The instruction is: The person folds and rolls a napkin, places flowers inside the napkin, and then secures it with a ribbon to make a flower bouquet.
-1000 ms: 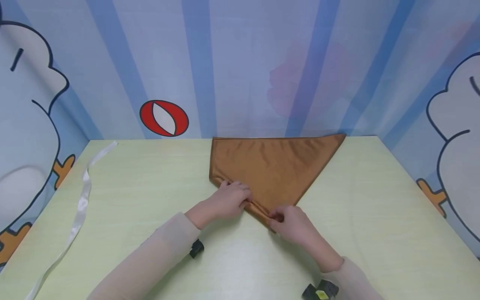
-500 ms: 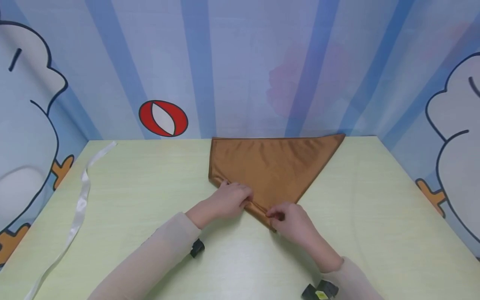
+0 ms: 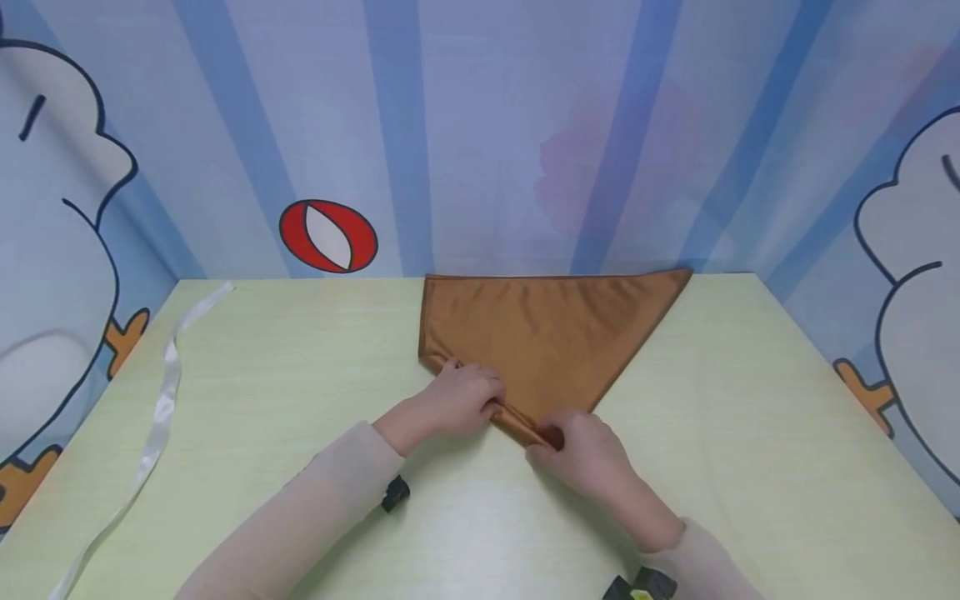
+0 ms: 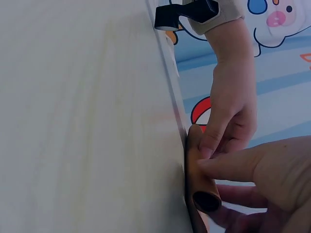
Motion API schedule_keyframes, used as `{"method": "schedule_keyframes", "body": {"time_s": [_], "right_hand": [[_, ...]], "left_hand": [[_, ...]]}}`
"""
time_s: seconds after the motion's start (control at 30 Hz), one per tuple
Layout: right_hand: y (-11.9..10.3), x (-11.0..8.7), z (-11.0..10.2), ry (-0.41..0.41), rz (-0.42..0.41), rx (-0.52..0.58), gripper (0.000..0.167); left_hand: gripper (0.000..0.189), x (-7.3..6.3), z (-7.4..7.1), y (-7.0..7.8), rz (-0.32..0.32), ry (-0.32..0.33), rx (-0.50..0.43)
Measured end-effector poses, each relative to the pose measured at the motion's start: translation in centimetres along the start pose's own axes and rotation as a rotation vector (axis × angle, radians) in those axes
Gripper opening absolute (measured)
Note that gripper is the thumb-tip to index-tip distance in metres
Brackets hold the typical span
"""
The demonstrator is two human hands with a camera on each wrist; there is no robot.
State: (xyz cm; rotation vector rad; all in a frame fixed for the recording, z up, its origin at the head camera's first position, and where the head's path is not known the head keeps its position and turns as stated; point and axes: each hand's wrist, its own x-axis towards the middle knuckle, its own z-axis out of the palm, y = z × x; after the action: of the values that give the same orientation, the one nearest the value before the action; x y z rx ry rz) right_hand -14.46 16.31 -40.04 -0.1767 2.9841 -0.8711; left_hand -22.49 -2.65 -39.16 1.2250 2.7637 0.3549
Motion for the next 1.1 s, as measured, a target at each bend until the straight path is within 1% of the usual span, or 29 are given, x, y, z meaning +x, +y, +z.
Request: {"method": "schedule_keyframes", "body": {"time_s": [0.1, 0.2, 0.43, 0.57, 0.7, 0.8, 1.1], "right_hand": [[-0.19, -0.12, -0.02, 0.033, -0.032, 0.01, 0.014], [-0.32, -0.28, -0.02, 0.046, -0.059, -0.002, 0.012], [-0.37, -0.41, -0.06, 0.051, -0.066, -0.024, 0.018], [-0.39, -0.41, -0.08, 0.055, -0.072, -0.044, 0.02], [-0.47, -0.38, -0.14, 0.052, -0.075, -0.072, 0.021], [-0.53, -0.36, -0.19, 0.046, -0.077, -0.095, 0.022], [-0.38, -0.23, -0.16, 0.048, -0.097, -0.151, 0.027]], "left_hand": [[0.009, 0.06, 0.0, 0.11, -0.003, 0.007, 0.015], [0.009, 0.17, 0.0, 0.21, -0.008, 0.007, 0.029], [0.01, 0.38, 0.15, 0.22, -0.02, 0.014, 0.023], [0.012, 0.22, 0.04, 0.02, -0.015, 0.013, -0.017], [0.023, 0.07, -0.19, -0.28, -0.007, -0.012, -0.038], [0.028, 0.14, -0.3, -0.27, -0.006, -0.03, -0.025], [0.027, 0.23, -0.32, 0.04, -0.017, -0.039, 0.01]]}}
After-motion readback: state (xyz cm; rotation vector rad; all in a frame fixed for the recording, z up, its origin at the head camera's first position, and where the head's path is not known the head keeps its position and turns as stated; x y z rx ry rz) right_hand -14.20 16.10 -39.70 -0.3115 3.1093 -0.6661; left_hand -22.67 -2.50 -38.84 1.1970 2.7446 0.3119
